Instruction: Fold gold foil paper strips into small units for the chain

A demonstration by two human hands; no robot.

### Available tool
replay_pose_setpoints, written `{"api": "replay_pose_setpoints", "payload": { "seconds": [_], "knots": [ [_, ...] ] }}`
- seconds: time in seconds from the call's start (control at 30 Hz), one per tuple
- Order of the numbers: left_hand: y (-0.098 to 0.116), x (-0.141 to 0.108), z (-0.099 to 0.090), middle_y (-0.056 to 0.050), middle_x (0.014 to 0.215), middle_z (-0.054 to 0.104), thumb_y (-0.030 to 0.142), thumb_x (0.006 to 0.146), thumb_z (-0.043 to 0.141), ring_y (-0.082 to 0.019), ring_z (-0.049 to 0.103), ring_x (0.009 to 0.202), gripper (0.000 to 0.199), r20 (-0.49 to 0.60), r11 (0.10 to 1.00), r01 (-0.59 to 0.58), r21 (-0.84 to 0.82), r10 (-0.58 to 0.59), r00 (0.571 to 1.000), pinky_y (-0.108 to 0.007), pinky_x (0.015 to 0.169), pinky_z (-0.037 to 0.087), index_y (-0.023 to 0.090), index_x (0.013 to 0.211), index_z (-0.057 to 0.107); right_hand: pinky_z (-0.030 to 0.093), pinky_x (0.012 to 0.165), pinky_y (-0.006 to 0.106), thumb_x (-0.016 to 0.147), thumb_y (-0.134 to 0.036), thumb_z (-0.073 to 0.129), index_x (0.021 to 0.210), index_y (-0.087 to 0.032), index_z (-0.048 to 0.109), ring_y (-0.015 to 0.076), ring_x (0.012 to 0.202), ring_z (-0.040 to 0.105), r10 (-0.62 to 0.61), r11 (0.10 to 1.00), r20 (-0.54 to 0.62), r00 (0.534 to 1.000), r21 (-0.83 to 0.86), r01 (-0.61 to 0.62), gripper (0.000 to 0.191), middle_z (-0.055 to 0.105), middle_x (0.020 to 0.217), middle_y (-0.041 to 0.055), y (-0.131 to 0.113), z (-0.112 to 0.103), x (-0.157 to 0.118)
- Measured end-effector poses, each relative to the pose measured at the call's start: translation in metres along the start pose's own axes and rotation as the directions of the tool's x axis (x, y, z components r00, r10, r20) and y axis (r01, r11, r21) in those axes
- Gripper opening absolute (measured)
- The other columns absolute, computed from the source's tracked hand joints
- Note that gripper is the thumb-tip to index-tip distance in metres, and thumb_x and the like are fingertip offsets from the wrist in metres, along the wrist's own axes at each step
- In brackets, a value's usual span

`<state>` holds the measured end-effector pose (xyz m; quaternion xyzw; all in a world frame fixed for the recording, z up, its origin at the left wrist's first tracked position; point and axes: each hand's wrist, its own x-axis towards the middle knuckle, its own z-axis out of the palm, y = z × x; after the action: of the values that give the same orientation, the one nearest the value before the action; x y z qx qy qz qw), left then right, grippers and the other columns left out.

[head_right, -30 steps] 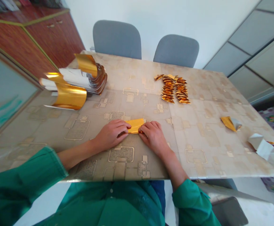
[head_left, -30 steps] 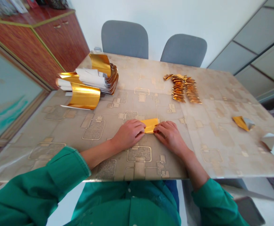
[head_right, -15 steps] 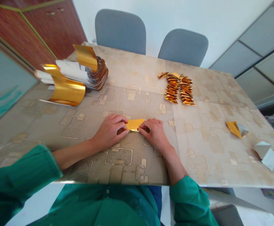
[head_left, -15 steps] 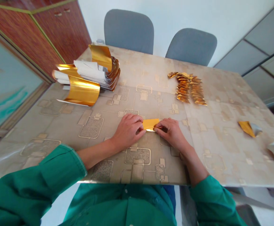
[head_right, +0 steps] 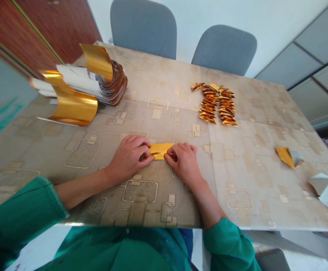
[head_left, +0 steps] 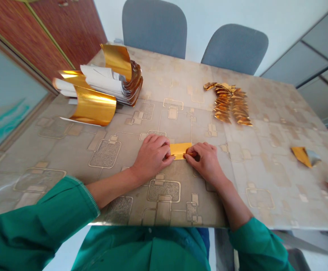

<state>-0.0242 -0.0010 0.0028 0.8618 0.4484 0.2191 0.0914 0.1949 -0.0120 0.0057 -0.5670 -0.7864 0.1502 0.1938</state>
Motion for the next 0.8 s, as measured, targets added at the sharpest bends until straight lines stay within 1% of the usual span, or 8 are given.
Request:
{"api": "replay_pose_setpoints", "payload": {
  "seconds": [0.27,0.4,0.47,0.57,0.6,0.67,0.73,0.8],
  "knots": [
    [-0.0017,-0.0004,0.0021,-0.004,0.097,0.064,0.023,0.082,0.073,-0.023,0.054,0.094,0.019,-0.002,1.0,0.0,-0.017,0.0,1.0,-0.039,0.089,0.041,0.018,0.07,0.059,0.026,0.081,0.034,0.09,-0.026,0.06,0.079,-0.023,0.063,0.0186,0.082,0.055,0.015,1.0,0.009,1.0,0.0,-0.015,0.012,0.066,0.078,-0.001,-0.0015,-0.0002,-0.0011],
    [-0.0024,0.0008,0.0018,-0.005,0.095,0.063,0.028,0.084,0.073,-0.023,0.054,0.093,0.016,-0.009,1.0,0.004,0.028,-0.004,1.0,-0.039,0.087,0.042,0.018,0.08,0.061,0.026,0.08,0.034,0.09,-0.027,0.06,0.078,-0.022,0.061,0.0185,0.08,0.053,0.006,0.999,-0.01,1.0,-0.041,-0.007,0.013,0.065,0.078,-0.001,-0.0015,0.0017,-0.001],
    [-0.0016,0.0012,0.0017,-0.006,0.099,0.064,0.03,0.087,0.07,-0.024,0.053,0.095,0.014,-0.042,0.995,-0.056,0.078,0.059,0.997,-0.042,0.092,0.042,0.018,0.091,0.064,0.026,0.08,0.034,0.089,-0.027,0.061,0.077,-0.022,0.06,0.0188,0.08,0.053,0.001,0.998,-0.017,1.0,-0.06,-0.002,0.013,0.065,0.078,-0.001,-0.0013,0.003,-0.0007],
    [0.0015,0.0009,0.0023,-0.005,0.109,0.064,0.024,0.095,0.06,-0.022,0.053,0.1,0.01,-0.072,0.959,-0.235,0.16,0.249,0.966,-0.042,0.1,0.037,0.022,0.103,0.066,0.027,0.08,0.034,0.088,-0.028,0.061,0.079,-0.022,0.059,0.0192,0.08,0.053,-0.001,0.998,-0.028,1.0,-0.062,-0.001,0.011,0.066,0.08,-0.0008,-0.0011,0.0043,-0.0007],
    [0.0027,0.0007,0.0027,-0.004,0.109,0.064,0.023,0.098,0.056,-0.021,0.053,0.1,0.012,-0.062,0.942,-0.284,0.179,0.299,0.952,-0.041,0.1,0.038,0.022,0.104,0.066,0.027,0.08,0.034,0.089,-0.029,0.061,0.082,-0.023,0.059,0.0195,0.081,0.053,0.003,0.998,-0.035,0.999,-0.056,-0.005,0.01,0.066,0.08,-0.0006,-0.0008,0.0045,-0.0008],
    [0.0047,0.0005,0.004,-0.004,0.106,0.064,0.022,0.101,0.05,-0.02,0.053,0.099,0.017,-0.01,0.913,-0.36,0.191,0.368,0.93,-0.037,0.095,0.04,0.021,0.103,0.067,0.028,0.08,0.034,0.089,-0.031,0.061,0.087,-0.023,0.059,0.0201,0.081,0.054,0.019,0.999,-0.052,0.998,-0.041,-0.021,0.009,0.065,0.08,0.0002,0.0005,0.0046,-0.0012],
    [0.0057,0.0008,0.0058,-0.004,0.101,0.064,0.021,0.102,0.047,-0.02,0.054,0.099,0.02,0.046,0.895,-0.41,0.174,0.408,0.912,-0.035,0.092,0.041,0.018,0.1,0.067,0.03,0.079,0.034,0.089,-0.034,0.061,0.089,-0.023,0.059,0.0207,0.081,0.054,0.039,0.999,-0.072,0.997,-0.021,-0.041,0.011,0.064,0.08,0.0009,0.0029,0.0048,-0.0017],
    [0.0056,0.0015,0.0075,-0.005,0.097,0.064,0.019,0.103,0.045,-0.02,0.054,0.099,0.022,0.081,0.891,-0.43,0.143,0.423,0.903,-0.035,0.091,0.043,0.016,0.099,0.067,0.031,0.078,0.033,0.088,-0.037,0.062,0.089,-0.023,0.059,0.0209,0.082,0.054,0.055,0.999,-0.087,0.995,0.004,-0.055,0.014,0.063,0.081,0.0013,0.0059,0.0054,-0.002]
  ]
}}
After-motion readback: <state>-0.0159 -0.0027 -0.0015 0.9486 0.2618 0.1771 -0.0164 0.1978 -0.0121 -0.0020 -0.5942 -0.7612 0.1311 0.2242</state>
